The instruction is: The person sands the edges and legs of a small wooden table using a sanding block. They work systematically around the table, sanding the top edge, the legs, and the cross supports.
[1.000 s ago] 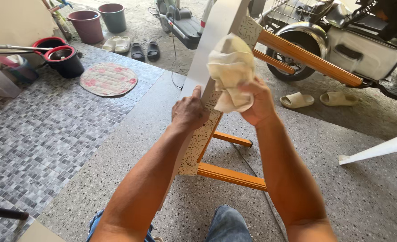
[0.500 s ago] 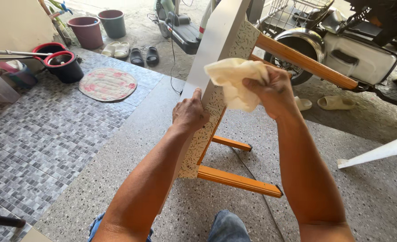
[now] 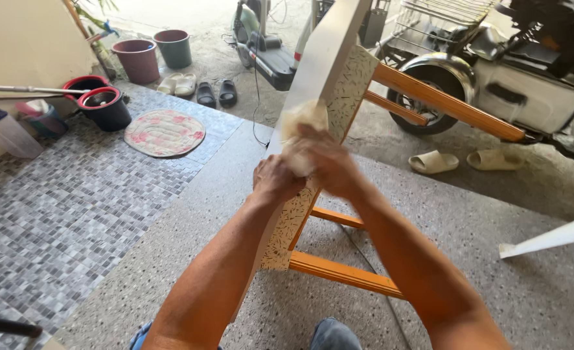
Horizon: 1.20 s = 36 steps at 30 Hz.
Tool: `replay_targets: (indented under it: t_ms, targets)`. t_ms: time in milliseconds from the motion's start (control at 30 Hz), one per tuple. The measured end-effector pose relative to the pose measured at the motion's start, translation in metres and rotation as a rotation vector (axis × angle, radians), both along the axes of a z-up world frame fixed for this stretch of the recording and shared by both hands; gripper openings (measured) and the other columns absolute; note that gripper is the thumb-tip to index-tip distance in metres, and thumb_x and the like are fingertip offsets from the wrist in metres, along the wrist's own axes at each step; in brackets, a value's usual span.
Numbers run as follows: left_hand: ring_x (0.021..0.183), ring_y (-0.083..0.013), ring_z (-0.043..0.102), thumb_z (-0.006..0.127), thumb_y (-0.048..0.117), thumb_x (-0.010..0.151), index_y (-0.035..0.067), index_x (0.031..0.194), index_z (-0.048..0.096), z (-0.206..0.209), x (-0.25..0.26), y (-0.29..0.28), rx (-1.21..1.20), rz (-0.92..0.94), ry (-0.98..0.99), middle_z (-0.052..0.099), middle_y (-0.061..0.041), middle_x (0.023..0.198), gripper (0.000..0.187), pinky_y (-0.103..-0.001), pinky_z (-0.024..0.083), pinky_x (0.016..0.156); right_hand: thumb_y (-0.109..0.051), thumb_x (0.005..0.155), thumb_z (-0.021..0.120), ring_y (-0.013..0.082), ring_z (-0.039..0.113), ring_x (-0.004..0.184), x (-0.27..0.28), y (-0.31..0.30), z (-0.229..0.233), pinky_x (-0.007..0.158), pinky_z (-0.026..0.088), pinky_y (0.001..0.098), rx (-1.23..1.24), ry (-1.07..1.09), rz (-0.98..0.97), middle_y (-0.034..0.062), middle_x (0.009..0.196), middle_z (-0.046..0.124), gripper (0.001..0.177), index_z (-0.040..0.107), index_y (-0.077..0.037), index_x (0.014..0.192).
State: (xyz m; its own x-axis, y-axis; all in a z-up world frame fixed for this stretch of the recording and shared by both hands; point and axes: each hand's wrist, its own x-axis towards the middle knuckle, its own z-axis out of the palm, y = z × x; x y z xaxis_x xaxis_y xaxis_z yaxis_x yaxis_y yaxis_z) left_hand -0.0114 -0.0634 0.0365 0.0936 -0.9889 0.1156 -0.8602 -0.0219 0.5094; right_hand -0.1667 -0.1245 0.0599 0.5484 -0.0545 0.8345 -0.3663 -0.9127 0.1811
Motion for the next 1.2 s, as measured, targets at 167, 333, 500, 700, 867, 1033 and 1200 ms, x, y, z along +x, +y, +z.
replay_targets:
  t_ms: [167, 333, 500, 700, 867, 1033, 1200]
  targets:
    - [0.061, -0.0256, 0.075, 0.047, 0.014, 0.086, 0.001, 0.145, 0.042, -0.002, -0.003, 0.001, -0.134, -0.006, 0.028, 0.075, -0.018, 0.085, 0.060, -0.039, 0.064, 0.057, -0.001, 0.095, 0.050, 0.0365, 0.052, 0.124, -0.024, -0.058, 0.030, 0.108, 0.041, 0.0499, 0.078, 0.039, -0.340, 0.0253, 0.135, 0.055, 0.035, 0.054, 0.003, 0.129]
    - [0.069, -0.0323, 0.077, 0.058, 0.022, 0.079, 0.003, 0.132, 0.052, 0.005, 0.001, 0.011, -0.143, -0.032, 0.036, 0.076, -0.021, 0.087, 0.057, -0.041, 0.065, 0.068, -0.004, 0.096, 0.047, 0.0379, 0.043, 0.134, 0.015, -0.020, -0.031, 0.116, 0.034, 0.0498, 0.161, 0.071, -0.502, 0.0264, 0.141, 0.049, 0.038, 0.051, 0.004, 0.134]
    - [0.074, -0.0380, 0.077, 0.061, 0.032, 0.083, 0.000, 0.138, 0.049, 0.008, 0.001, 0.016, -0.196, -0.036, 0.006, 0.076, -0.022, 0.082, 0.064, -0.049, 0.063, 0.075, -0.007, 0.098, 0.045, 0.0393, 0.035, 0.144, 0.014, 0.082, -0.087, 0.125, 0.027, 0.0497, 0.432, 0.307, -0.272, 0.0274, 0.147, 0.043, 0.042, 0.047, 0.004, 0.139]
    - [0.077, -0.0358, 0.078, 0.058, 0.037, 0.088, 0.004, 0.131, 0.054, 0.013, -0.001, 0.018, -0.142, -0.030, 0.016, 0.076, -0.020, 0.083, 0.054, -0.048, 0.063, 0.078, -0.012, 0.108, 0.037, 0.0439, 0.048, 0.136, -0.025, -0.034, -0.019, 0.120, 0.039, 0.0532, 0.550, 0.250, -0.477, 0.0354, 0.145, 0.044, 0.048, 0.034, 0.015, 0.146]
    - [0.079, -0.0347, 0.077, 0.061, 0.038, 0.090, 0.006, 0.121, 0.059, 0.014, -0.002, 0.012, -0.215, -0.025, 0.006, 0.077, -0.017, 0.082, 0.044, -0.049, 0.061, 0.079, -0.023, 0.103, 0.044, 0.0629, 0.026, 0.141, 0.009, -0.015, -0.046, 0.113, 0.030, 0.0686, 0.039, 0.144, -0.626, 0.0494, 0.148, 0.031, 0.064, 0.033, 0.021, 0.147]
    - [0.073, -0.0316, 0.077, 0.061, 0.036, 0.089, 0.004, 0.127, 0.054, 0.013, 0.000, 0.007, -0.208, -0.046, -0.009, 0.077, -0.015, 0.081, 0.051, -0.044, 0.063, 0.075, -0.012, 0.092, 0.043, 0.0539, 0.028, 0.145, 0.010, 0.082, -0.093, 0.116, 0.030, 0.0625, 0.379, 0.238, -0.278, 0.0387, 0.153, 0.034, 0.061, 0.040, 0.016, 0.146]
    - [0.073, -0.0300, 0.077, 0.063, 0.037, 0.089, 0.003, 0.128, 0.054, 0.013, -0.001, 0.011, -0.204, -0.040, 0.017, 0.077, -0.016, 0.081, 0.052, -0.044, 0.062, 0.075, -0.014, 0.110, 0.039, 0.0508, 0.036, 0.144, -0.020, -0.043, -0.045, 0.127, 0.030, 0.0596, 0.228, 0.219, -0.436, 0.0392, 0.148, 0.037, 0.054, 0.034, 0.020, 0.152]
